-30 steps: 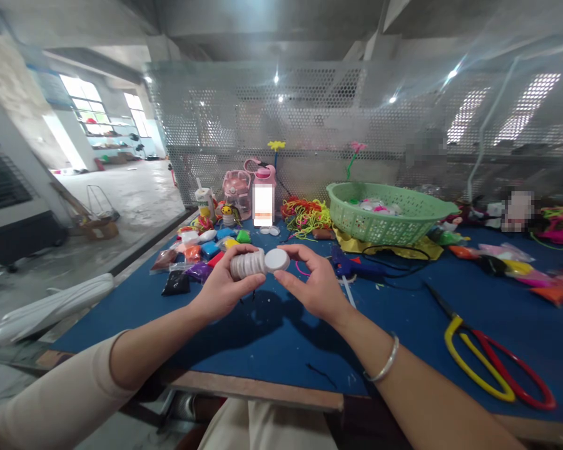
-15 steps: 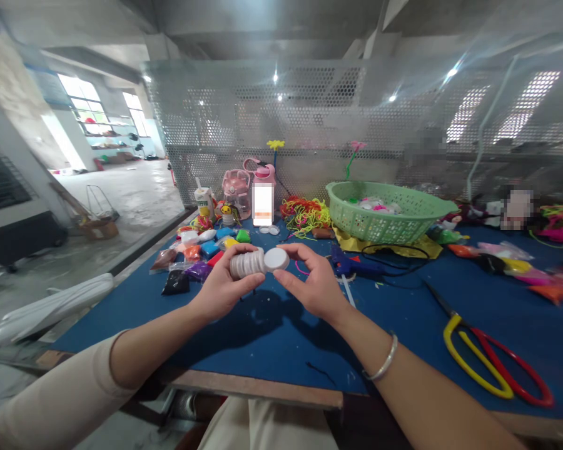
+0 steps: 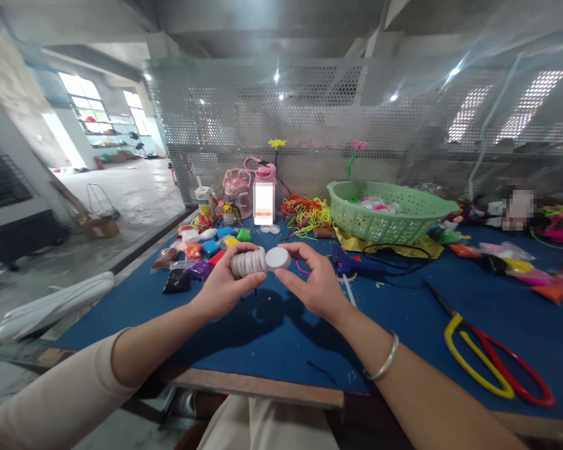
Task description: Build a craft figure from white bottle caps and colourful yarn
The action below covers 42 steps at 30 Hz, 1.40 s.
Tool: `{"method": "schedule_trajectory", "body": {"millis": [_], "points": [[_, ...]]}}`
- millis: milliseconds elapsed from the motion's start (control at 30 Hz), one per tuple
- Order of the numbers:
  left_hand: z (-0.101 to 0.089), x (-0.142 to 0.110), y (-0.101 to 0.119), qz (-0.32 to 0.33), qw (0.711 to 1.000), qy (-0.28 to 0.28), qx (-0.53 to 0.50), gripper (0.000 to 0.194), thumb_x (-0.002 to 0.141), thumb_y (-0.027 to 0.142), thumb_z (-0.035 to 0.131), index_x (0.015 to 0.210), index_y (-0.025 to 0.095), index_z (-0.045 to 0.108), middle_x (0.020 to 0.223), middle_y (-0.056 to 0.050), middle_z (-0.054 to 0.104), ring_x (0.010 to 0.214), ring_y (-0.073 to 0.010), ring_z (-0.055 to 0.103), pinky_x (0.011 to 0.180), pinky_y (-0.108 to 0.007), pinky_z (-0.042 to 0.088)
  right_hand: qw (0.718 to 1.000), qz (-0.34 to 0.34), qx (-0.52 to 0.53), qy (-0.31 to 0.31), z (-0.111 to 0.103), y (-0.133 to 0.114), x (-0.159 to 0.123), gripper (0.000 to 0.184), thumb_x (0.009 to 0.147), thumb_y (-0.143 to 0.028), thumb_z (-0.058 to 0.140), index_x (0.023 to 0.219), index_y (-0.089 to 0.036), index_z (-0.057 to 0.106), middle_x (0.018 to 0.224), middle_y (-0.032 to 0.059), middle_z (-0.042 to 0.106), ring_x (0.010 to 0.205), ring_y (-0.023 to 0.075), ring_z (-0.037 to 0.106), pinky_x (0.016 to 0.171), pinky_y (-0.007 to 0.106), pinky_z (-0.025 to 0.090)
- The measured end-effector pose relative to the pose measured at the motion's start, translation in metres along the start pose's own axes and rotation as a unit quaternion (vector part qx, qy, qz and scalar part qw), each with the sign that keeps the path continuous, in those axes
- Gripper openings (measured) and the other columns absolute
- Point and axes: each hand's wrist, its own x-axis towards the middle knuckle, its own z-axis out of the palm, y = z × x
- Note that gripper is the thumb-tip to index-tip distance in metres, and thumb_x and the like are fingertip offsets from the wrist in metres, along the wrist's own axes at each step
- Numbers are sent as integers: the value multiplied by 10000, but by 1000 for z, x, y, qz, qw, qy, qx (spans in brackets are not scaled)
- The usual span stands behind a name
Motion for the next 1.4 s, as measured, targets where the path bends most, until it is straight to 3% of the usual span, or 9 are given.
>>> {"method": "schedule_trajectory", "body": {"millis": [1400], "points": [[1,0,1,3,1000,-1,7,420,723,270,741,1044,176,488,870,12,521,611,-50,444,530,-169,408,1000,0,19,4,2,-1,-1,294,823,-314,663,1096,-229,594,1095,73,657,986,226,617,853,364,483]]}}
